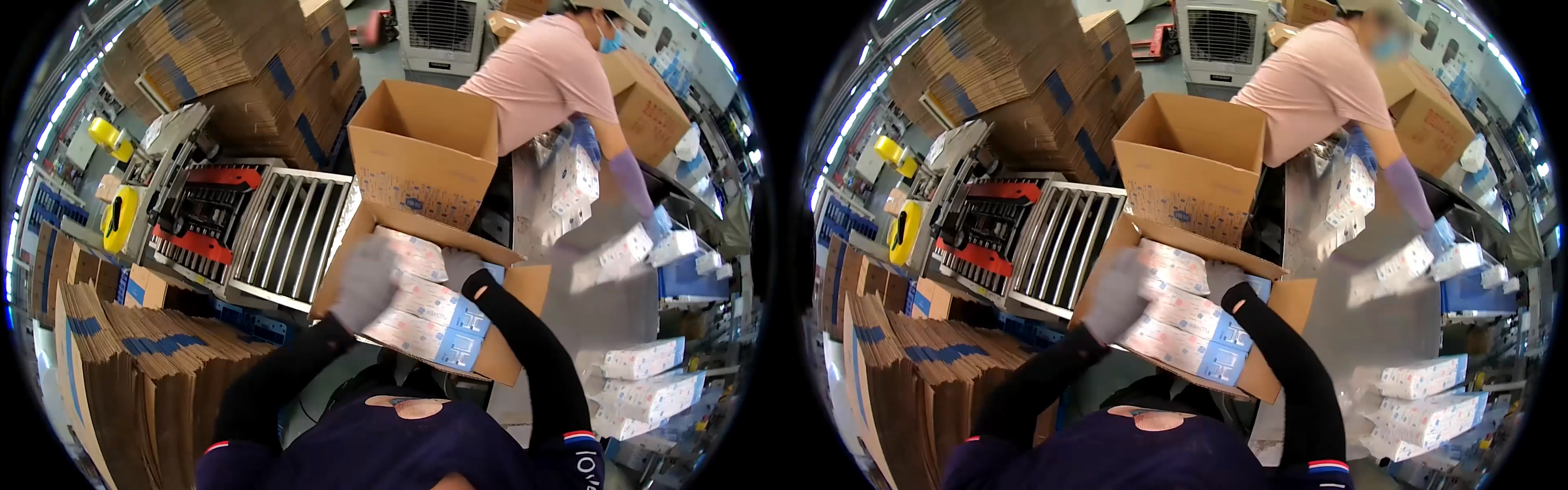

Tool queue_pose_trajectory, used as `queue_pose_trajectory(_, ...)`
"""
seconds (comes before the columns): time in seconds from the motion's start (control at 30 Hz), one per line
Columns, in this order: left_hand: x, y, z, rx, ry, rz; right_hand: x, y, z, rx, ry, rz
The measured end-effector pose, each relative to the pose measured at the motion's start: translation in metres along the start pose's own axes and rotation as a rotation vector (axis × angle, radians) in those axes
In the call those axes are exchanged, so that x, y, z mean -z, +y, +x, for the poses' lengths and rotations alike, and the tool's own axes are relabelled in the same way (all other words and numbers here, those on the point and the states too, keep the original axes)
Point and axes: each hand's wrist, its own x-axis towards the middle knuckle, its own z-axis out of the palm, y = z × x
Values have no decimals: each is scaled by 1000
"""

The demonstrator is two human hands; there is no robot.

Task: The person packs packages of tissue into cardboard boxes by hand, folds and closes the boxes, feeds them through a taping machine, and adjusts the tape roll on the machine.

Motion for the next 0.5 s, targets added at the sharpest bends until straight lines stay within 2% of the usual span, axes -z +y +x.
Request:
queue_pose_trajectory(0.03,14,-20,3,204,25,62,14,2,-11,15,-66,55)
queue_pose_trajectory(0.07,25,-46,8,406,58,119,58,2,-38,70,-126,154)
queue_pose_trajectory(0.1,-19,-100,4,387,-24,-34,76,7,-70,209,174,271)
queue_pose_trajectory(0.13,-65,-146,6,364,-107,-183,93,8,-94,157,374,284)
queue_pose_trajectory(0.17,-58,-159,15,322,-117,-218,81,18,-110,41,736,417)
queue_pose_trajectory(0.23,-33,-169,30,216,-167,-290,86,28,-155,-432,943,28)
queue_pose_trajectory(0.27,-24,-174,23,298,-155,-558,67,36,-166,-485,929,529)
queue_pose_trajectory(0.33,-13,-198,3,372,-200,-565,14,42,-166,-516,840,1538)
queue_pose_trajectory(0.37,-23,-228,-13,340,-137,-739,1,24,-158,-471,804,1411)
queue_pose_trajectory(0.4,-12,-244,-24,360,-134,-682,22,-16,-142,-330,677,1555)
queue_pose_trajectory(0.47,-10,-293,-35,353,-119,-430,16,-84,-75,-531,462,1306)
queue_pose_trajectory(0.5,-11,-310,-37,338,-130,-152,13,-118,-42,-606,341,1180)
